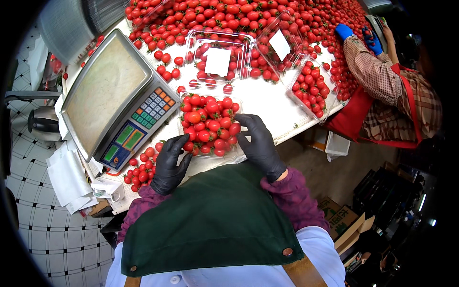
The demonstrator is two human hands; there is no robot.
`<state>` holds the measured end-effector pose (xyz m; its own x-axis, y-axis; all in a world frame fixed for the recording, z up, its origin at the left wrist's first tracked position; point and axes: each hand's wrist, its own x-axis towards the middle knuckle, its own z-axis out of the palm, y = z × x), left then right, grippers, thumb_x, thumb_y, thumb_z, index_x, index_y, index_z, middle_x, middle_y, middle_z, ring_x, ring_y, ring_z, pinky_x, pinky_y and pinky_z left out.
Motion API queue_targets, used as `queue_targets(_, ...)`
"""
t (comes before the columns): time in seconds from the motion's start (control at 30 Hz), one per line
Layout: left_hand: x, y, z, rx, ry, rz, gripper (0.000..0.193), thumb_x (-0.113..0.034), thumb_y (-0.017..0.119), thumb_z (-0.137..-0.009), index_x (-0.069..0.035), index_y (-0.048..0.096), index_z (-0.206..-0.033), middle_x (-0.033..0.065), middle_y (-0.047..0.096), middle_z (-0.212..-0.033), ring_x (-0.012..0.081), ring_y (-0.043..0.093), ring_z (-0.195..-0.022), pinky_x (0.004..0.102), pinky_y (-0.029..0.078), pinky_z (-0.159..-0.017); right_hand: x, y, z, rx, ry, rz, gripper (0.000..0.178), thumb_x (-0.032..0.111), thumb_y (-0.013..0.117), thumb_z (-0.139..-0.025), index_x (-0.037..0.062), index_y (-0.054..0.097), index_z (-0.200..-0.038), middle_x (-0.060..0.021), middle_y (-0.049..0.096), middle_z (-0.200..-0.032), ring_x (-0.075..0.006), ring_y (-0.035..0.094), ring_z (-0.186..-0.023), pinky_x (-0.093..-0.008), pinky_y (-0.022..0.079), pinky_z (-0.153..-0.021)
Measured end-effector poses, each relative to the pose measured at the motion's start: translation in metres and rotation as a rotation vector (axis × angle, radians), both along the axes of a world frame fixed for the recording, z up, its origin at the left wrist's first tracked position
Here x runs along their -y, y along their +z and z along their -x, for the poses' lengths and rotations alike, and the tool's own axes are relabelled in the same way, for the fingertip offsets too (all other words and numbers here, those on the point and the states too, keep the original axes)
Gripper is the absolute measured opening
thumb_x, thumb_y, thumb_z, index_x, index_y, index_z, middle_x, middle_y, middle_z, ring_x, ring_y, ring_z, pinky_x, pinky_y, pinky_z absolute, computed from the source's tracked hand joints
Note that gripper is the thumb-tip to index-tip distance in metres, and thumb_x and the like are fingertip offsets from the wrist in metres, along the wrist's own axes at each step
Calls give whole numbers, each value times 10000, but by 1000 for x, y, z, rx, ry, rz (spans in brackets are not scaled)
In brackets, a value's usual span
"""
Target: The person places cherry tomatoes from a large pile into clear plastic containers, weighs them on a digital scale, and then seals the containers with lids. The person repeats this process multiple times, handling the tomatoes and containers by hand.
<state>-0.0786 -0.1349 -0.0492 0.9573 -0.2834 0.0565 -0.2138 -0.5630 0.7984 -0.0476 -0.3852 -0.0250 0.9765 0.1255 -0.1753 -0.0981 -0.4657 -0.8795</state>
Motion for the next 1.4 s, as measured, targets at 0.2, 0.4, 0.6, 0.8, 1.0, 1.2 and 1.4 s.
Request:
queue_targets(0.2,5,-9,-16,104,183,-6,424,-30,677,-726,-68,535,-1124,131,533,-931,308,541,-839,394,454,-700,-1,-22,-14,259,71,236,302,35,630,-740,60,562,-1033,-121,554,-1031,-309,553,-948,-371,485,-767)
queue_targets(0.4,10,0,-26,77,104,-67,355,-71,687,-727,-74,569,-1062,119,522,-974,272,531,-869,370,457,-716,6,-23,-19,308,13,273,177,71,650,-753,47,593,-919,-85,587,-909,-248,583,-826,-343,487,-696)
queue_targets(0.6,-19,-42,6,-137,364,191,334,-173,631,-840,-41,511,-1122,90,535,-923,169,544,-824,300,474,-666,15,-46,-55,-432,-359,-518,175,188,597,-856,72,610,-987,24,568,-763,-61,500,-616,-207,417,-556)
queue_targets(0.8,-4,-17,12,-705,425,709,293,-74,573,-867,-68,493,-1149,6,507,-689,72,501,-606,216,418,-535,14,-47,-71,-411,-182,-606,172,92,578,-829,23,593,-986,12,563,-740,-60,492,-559,-192,401,-511)
queue_targets(1.0,-32,43,1,-401,457,830,347,-2,554,-829,-45,524,-1172,3,558,-733,53,500,-610,201,425,-560,-13,19,-78,-279,-195,-827,242,31,551,-796,-22,582,-1030,-29,587,-728,-78,500,-519,-209,405,-491)
queue_targets(1.2,-132,114,-57,-184,620,557,235,-156,572,-853,-37,597,-1054,-49,516,-676,30,421,-567,177,333,-507,-112,62,-103,-296,-37,-1030,271,94,598,-830,65,571,-1099,13,618,-909,-69,561,-754,-242,457,-618)
queue_targets(1.4,-247,78,-109,-87,649,271,299,-221,594,-854,-52,580,-1100,-6,549,-736,72,492,-633,211,418,-573,-197,46,-101,-518,19,-1039,255,126,573,-865,26,519,-1094,-36,605,-925,-120,596,-820,-261,500,-705)
